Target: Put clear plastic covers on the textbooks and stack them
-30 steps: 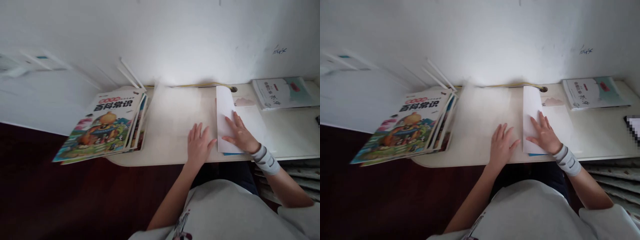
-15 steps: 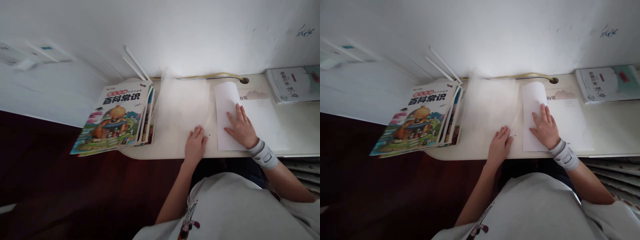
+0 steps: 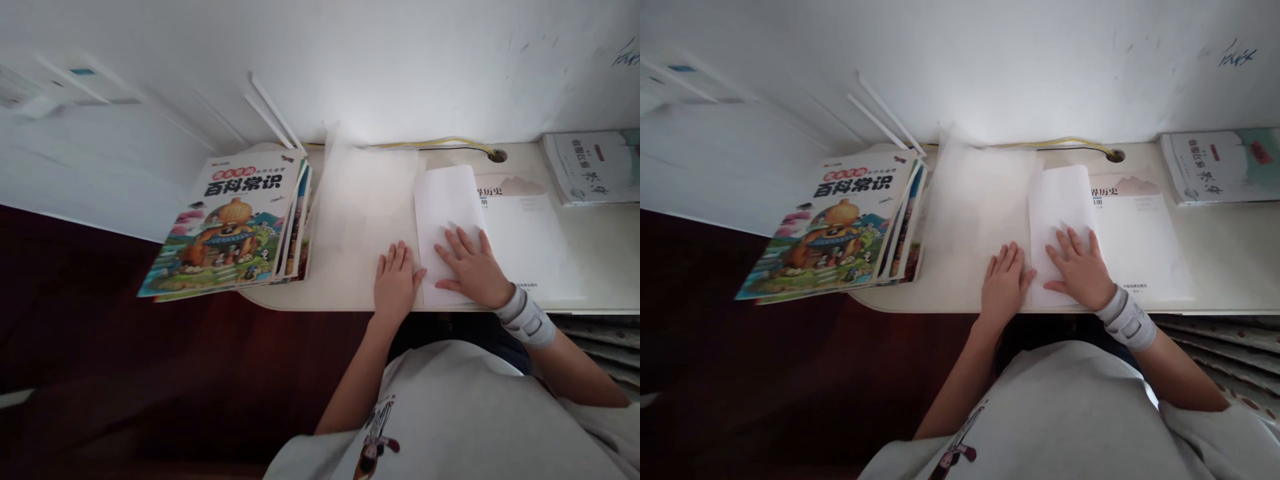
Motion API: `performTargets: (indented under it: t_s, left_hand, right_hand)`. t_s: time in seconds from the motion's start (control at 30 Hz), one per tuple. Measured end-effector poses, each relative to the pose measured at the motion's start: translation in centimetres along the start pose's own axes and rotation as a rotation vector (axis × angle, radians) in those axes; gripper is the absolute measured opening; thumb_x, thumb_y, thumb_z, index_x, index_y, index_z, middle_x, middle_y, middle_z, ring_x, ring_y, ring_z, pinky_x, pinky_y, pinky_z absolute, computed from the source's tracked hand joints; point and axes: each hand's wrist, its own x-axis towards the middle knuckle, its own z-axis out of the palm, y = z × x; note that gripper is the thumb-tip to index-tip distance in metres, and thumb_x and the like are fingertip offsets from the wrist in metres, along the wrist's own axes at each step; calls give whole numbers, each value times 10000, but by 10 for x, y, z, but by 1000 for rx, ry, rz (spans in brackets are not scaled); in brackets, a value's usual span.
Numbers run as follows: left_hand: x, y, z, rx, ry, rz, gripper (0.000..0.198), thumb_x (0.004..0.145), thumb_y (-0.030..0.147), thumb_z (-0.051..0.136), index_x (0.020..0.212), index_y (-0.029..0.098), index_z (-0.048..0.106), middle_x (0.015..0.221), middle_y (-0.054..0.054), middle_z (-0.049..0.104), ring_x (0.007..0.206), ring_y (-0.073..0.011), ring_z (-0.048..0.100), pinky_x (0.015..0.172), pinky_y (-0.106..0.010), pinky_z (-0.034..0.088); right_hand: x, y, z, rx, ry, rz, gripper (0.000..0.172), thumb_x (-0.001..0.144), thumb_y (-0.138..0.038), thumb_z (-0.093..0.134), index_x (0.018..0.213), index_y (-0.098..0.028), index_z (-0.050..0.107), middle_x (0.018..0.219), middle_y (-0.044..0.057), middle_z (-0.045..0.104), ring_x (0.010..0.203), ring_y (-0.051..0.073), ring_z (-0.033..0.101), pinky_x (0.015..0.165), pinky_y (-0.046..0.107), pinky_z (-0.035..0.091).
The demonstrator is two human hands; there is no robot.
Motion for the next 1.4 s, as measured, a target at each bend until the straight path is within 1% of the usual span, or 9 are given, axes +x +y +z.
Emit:
performTargets:
  t_s: [0.17,0.37,0.6,0.87,1.1,1.2,1.27,1.3,1.4]
  left_hand:
    - [0,-4,2,-57,48,12,399,945,344,388,1246,160,574,1363,-100,508,1304,-227,431,1094,-430,333]
    - [-1,-8,4,-161,163,20,322,936,264,406,1101,172,667,1233,-105,619,1197,-220,547,1024,-426,422]
    - [-4,-8,4,-292,339,31,314,930,292,426,1069,168,679,1221,-114,629,1207,-239,537,991,-449,454]
    - [-4,-6,7,-165,299,34,333,933,302,420,1084,148,673,1238,-136,614,1230,-264,513,1005,-457,430]
    - [-4,2,1,4,173,-7,424,930,356,413,1244,127,581,1323,-135,549,1271,-299,460,1020,-447,399]
    - [-4,3,-2,37,107,-18,435,929,369,408,1278,152,554,1356,-120,520,1291,-291,436,1029,-441,382]
    - [-4,3,-3,47,91,-21,426,934,363,394,1273,163,558,1365,-110,513,1296,-279,431,1036,-432,373]
    - [-4,3,-3,52,91,-18,423,936,362,389,1269,165,561,1368,-108,511,1296,-276,431,1037,-430,370]
    - [-3,2,-1,67,96,-12,417,936,356,386,1258,163,568,1366,-107,514,1289,-275,438,1035,-431,371]
  right_hand:
    - [0,4,6,-64,-30,113,709,870,-604,388,1381,-113,422,1448,247,352,1338,405,296,1021,678,162]
    - [6,-2,5,-98,-32,178,714,871,-604,385,1369,-94,429,1440,252,363,1331,404,310,1022,668,183]
    - [9,-17,7,-88,-23,156,699,881,-574,401,1375,-80,420,1429,265,372,1322,411,327,1027,670,169]
    - [1,-40,1,-38,-14,82,637,874,-498,490,1345,-69,457,1386,290,418,1285,372,404,1049,634,179]
    - [-10,-56,-8,-81,-22,57,594,845,-466,553,1272,-52,537,1312,295,498,1225,366,478,1018,537,326]
    - [-2,-44,-16,-92,-35,-17,506,872,-442,513,1234,-94,576,1239,248,580,1135,324,563,942,465,426]
    - [15,-22,-22,-71,-27,-113,477,909,-428,440,1256,-122,557,1227,200,606,1112,285,584,932,440,442]
    - [27,-8,-24,-66,-9,-149,494,925,-436,397,1289,-128,527,1266,185,584,1164,280,550,964,455,417]
    - [70,37,-21,-66,22,-186,620,922,-536,320,1368,-119,433,1442,179,401,1344,310,340,1071,546,255]
